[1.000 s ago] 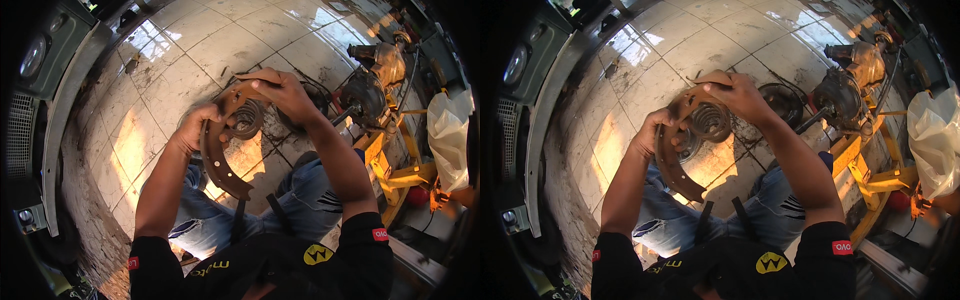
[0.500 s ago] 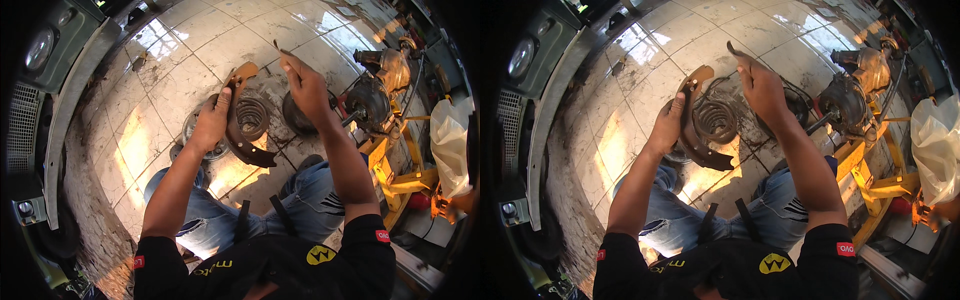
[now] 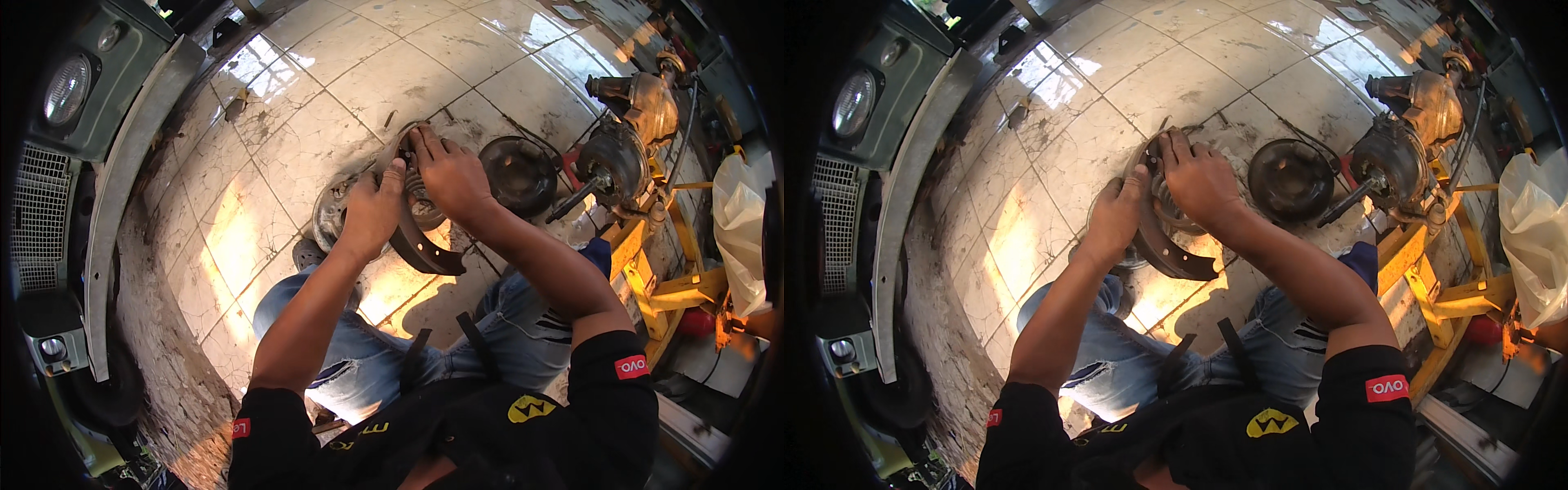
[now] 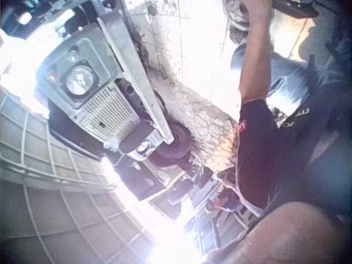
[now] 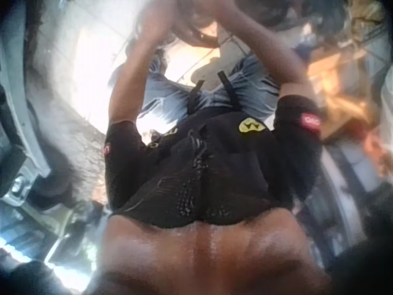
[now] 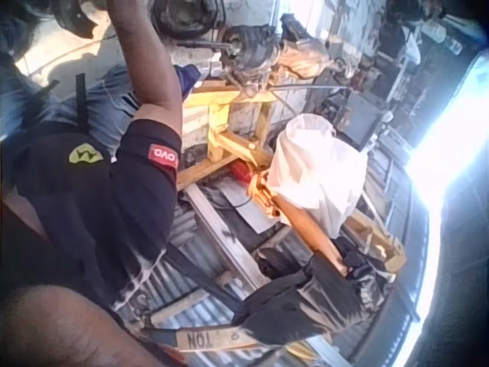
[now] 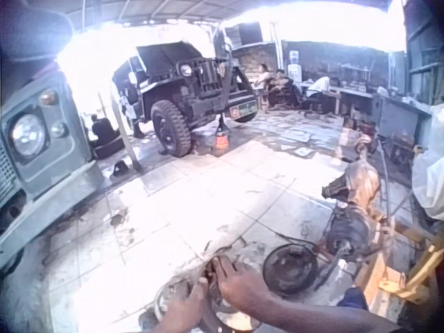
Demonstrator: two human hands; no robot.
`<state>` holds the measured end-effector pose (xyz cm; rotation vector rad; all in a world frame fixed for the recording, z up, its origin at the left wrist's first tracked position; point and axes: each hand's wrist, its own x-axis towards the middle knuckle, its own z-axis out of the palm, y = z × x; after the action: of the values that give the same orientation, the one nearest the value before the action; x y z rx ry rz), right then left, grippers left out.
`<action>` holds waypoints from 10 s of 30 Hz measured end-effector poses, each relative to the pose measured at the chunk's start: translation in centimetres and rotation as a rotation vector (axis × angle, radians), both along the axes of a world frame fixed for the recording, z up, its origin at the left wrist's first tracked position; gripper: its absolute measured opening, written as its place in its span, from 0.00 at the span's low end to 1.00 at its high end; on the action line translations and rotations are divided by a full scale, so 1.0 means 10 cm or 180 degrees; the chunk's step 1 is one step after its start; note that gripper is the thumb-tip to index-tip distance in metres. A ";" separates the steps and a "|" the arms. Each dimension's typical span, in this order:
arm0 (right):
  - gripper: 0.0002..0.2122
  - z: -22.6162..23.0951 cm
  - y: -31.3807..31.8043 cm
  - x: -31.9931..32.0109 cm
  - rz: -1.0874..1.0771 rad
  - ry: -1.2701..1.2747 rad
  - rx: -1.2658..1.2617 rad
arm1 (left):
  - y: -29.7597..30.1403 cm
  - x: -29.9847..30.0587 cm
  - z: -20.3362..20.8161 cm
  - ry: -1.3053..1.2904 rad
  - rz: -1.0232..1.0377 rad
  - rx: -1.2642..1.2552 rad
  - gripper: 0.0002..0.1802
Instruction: The person sits on the floor of a workshop and scrubs a curved brake shoe with a sanding block. They repeatedly rub the surface to remove rust and debris, turning the part over to clean different areas. The person also handles a metal spring and other brake components during the process.
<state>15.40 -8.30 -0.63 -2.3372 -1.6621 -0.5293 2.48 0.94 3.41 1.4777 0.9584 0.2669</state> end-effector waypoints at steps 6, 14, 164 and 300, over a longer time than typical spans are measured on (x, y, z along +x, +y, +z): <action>0.25 0.02 0.00 -0.02 0.0356 -0.0219 0.0158 | 0.01 -0.01 0.09 -0.0211 0.0160 -0.0692 0.29; 0.22 0.07 -0.01 -0.02 0.0231 0.0102 -0.0112 | -0.02 0.06 0.08 -0.0200 0.0629 -0.1080 0.27; 0.33 0.12 -0.19 0.34 0.0915 0.0836 0.0792 | 0.43 -0.05 0.17 0.1245 -0.1659 0.3376 0.32; 0.21 0.55 -0.08 0.35 -0.0218 0.4386 0.1219 | 0.07 -0.05 0.03 -0.0758 0.0015 -0.0147 0.17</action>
<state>18.94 -9.12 4.88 -1.6685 -0.7014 0.6178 1.93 1.65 3.71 1.3671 0.7714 0.4121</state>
